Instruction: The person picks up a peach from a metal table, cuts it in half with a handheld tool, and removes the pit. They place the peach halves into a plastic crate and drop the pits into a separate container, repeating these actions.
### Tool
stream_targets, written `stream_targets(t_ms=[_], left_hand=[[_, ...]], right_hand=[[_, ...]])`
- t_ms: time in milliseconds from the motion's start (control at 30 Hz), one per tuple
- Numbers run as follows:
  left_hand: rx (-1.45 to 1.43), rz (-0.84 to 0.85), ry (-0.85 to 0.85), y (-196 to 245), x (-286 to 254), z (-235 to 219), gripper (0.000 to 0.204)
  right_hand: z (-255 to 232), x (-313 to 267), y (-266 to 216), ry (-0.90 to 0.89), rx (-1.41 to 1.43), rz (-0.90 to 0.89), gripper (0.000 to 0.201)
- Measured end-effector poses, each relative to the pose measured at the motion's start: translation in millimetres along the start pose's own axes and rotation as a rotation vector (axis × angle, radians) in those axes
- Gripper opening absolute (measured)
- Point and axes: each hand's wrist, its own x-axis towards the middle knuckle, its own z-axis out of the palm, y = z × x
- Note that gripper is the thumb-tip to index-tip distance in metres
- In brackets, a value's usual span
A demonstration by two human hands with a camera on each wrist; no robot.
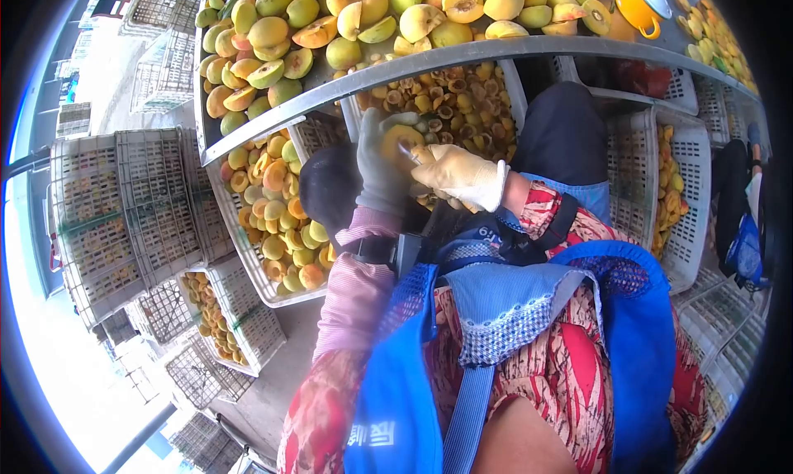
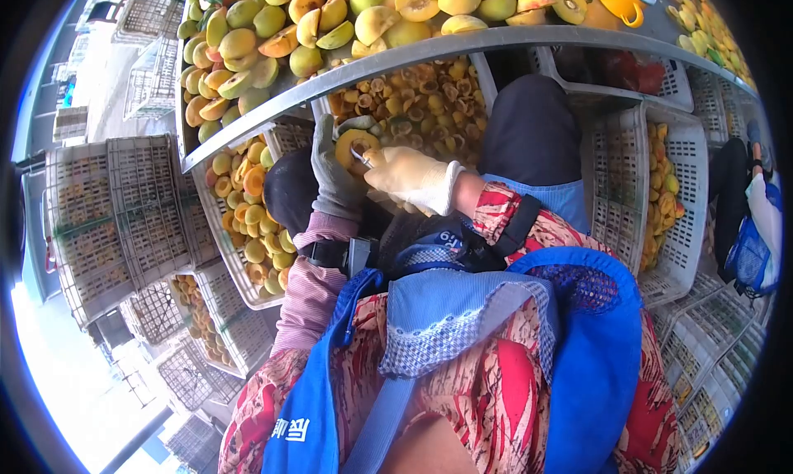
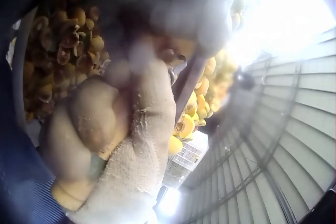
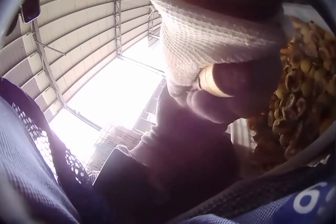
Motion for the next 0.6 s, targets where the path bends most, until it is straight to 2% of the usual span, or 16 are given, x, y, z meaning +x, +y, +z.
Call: stream_targets(t_ms=[33, 100, 200, 267, 333, 400, 433, 500, 600], left_hand=[[0.011, 0.014, -0.024, 4.0, -2.1, 2.4, 0.015], [-0.03, -0.052, -0.009, -5.2, -1.7, -0.8, 0.033], [-0.014, -0.103, -0.03, -12.3, -5.5, -3.4, 0.04], [-0.065, -0.241, -0.07, -7.5, -7.4, -6.7, 0.037], [-0.103, -0.372, -0.108, 0.2, -10.4, -7.6, 0.034], [-0.14, -0.486, -0.069, 24.9, -11.9, 3.2, 0.033], [-0.087, -0.469, -0.07, 32.3, -15.1, 8.2, 0.034], [0.022, -0.428, -0.068, 42.5, -19.0, 14.6, 0.036], [0.087, -0.318, -0.17, 37.6, -17.5, 12.6, 0.038]], right_hand=[[-4.9, 2.0, 3.8, -0.041, 0.001, -0.015, 0.033], [-11.7, 6.2, 6.5, -0.072, -0.079, -0.018, 0.034], [-14.2, 3.2, 4.3, -0.08, -0.281, -0.006, 0.038], [-11.6, 2.7, 5.1, -0.081, -0.427, -0.029, 0.041], [-10.6, -5.3, 2.7, -0.097, -0.322, 0.048, 0.033], [-13.2, -13.3, -4.2, -0.102, -0.221, 0.122, 0.027], [-19.4, -5.0, 8.0, -0.176, -0.147, 0.128, 0.023], [-22.7, -16.3, 3.4, -0.227, -0.041, 0.153, 0.022], [-24.5, -17.3, 8.8, -0.368, 0.219, 0.213, 0.019]])
